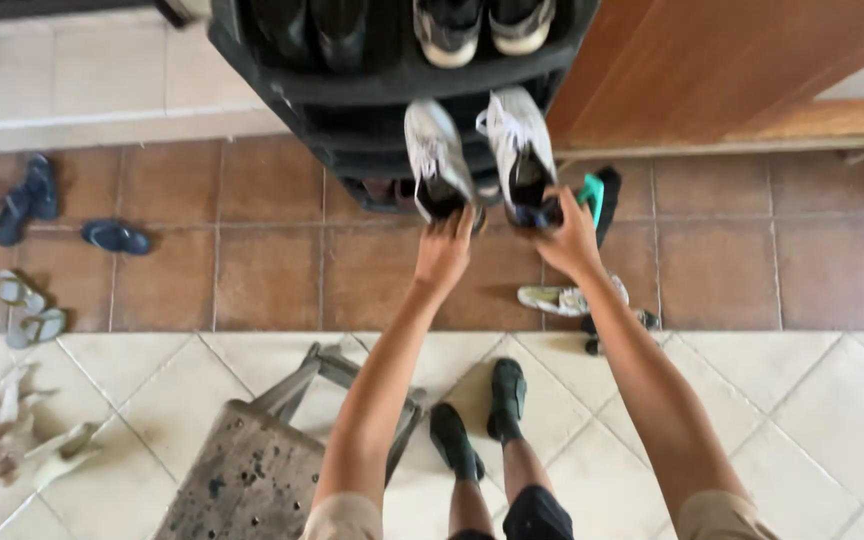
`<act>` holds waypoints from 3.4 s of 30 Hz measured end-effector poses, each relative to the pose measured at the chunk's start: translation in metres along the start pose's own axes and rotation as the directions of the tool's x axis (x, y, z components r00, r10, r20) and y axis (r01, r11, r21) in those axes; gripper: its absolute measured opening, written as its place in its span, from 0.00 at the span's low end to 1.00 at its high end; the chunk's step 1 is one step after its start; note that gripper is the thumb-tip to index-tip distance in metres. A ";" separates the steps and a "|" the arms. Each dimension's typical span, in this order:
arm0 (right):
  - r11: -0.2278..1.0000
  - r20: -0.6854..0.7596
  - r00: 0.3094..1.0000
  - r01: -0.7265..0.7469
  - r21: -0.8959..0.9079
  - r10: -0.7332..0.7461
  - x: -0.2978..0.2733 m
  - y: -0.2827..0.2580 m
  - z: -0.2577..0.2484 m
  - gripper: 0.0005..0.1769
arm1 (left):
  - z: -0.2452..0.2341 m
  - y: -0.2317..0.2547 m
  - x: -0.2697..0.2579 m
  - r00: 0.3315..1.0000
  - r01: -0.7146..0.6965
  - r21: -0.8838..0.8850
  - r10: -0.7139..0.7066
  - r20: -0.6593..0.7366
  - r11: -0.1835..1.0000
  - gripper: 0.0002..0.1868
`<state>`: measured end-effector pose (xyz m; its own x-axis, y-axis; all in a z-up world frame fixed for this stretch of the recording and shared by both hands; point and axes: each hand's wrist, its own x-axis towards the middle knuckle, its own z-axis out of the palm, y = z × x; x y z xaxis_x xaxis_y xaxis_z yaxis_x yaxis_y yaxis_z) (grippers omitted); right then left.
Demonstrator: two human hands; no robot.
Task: The person uses a brush to clean the soles of a pair of sneakers and then a pair of flats. The shoes are held in one hand while the other hand scrubs the soles with the brush. The person places the cleaned shoes onto a multi-tier shoe rack.
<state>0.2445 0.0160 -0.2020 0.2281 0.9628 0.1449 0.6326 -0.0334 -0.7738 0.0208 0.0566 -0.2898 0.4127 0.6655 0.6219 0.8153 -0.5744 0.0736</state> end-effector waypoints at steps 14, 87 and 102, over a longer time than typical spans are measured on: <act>0.994 -0.059 0.997 -0.045 0.096 0.051 0.146 0.022 0.071 0.38 | 0.057 -0.031 0.133 0.980 -0.153 0.119 0.166 -0.109 0.981 0.17; 0.699 -0.637 0.482 -0.703 0.128 0.602 -0.137 0.323 -0.236 0.40 | 0.264 0.259 0.180 0.067 0.163 -0.518 0.515 0.855 0.839 0.44; 0.312 -0.397 0.162 -0.884 0.349 0.903 -0.165 0.378 -0.112 0.52 | 0.406 0.287 0.078 -0.168 -0.243 -0.754 0.739 0.652 0.610 0.45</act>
<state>0.5284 -0.1858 -0.4493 0.9022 0.0193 -0.4308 -0.2626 -0.7678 -0.5844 0.4517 0.1368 -0.5367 0.7981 -0.2259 -0.5586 0.0906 -0.8715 0.4819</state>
